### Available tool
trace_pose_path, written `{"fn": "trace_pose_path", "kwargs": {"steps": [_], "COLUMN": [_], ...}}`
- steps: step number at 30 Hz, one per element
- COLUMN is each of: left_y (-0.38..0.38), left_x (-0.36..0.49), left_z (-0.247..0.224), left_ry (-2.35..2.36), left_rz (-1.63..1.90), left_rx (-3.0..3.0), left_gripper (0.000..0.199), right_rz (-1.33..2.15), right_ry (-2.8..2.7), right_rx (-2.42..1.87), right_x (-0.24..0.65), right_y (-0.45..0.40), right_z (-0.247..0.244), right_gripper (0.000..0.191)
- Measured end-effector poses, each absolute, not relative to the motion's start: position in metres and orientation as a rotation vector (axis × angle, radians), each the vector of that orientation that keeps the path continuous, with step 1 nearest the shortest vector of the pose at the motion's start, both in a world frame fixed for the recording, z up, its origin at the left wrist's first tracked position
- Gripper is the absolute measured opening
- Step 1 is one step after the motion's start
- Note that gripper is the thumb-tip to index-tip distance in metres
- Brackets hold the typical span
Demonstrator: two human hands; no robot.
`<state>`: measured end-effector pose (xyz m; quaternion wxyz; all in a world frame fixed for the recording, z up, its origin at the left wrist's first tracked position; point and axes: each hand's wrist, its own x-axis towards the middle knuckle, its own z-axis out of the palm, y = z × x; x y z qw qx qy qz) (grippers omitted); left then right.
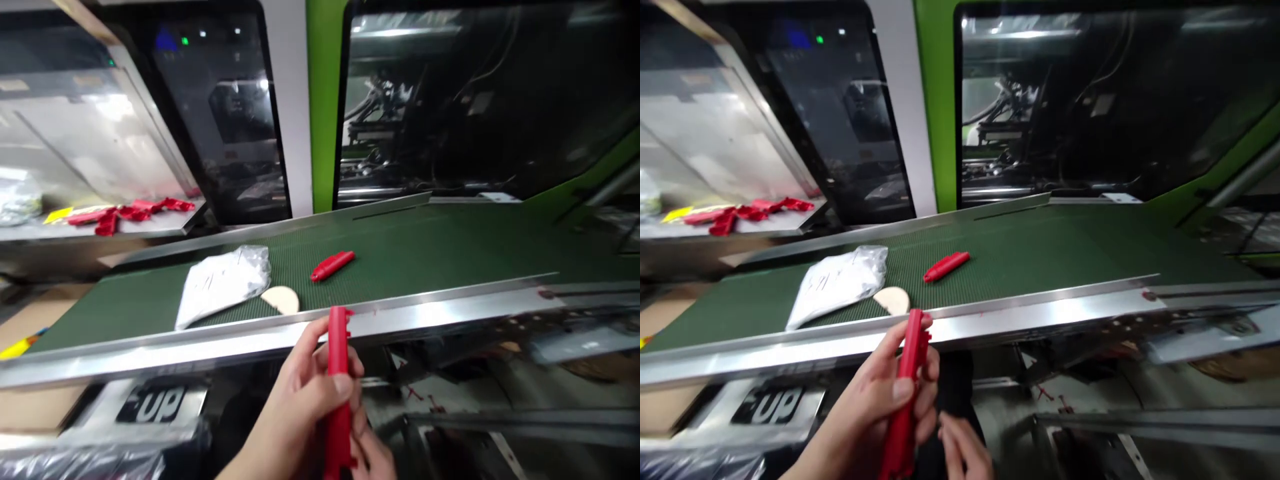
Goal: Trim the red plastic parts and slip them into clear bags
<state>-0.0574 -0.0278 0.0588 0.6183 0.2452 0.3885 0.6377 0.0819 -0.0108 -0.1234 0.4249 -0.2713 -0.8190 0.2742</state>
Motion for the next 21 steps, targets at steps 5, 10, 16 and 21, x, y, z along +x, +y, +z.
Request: {"fn": "trace_pose_path", "kwargs": {"steps": [5,10,16,21], "left_y": [-0.097,-0.132,-0.163,-0.179], "left_x": [-0.047,-0.048,-0.050,-0.051], "left_z": [0.041,0.032,0.019,0.015], "left_ry": [0.971,1.090,1.108,1.117], "left_rz": [1.535,1.639,1.739,1.774], "left_rx": [0.279,0.119,-0.006,-0.020], "left_gripper": [0.050,0.035,0.025,0.026], "right_rz": [0.969,0.910,0.702,0.645], "right_ry": [-2.010,-2.212,-2.384,-2.451], "right_rx": [-0.790,-0.519,-0.231,-0.141], "right_x": [0.086,0.080,0.054,0.043], "right_y": [0.005,0.000,-0.025,-0.036], "right_z": [-0.075,-0.003,0.024,0.026], "right_gripper": [0.028,0.035,0.040,0.038]}}
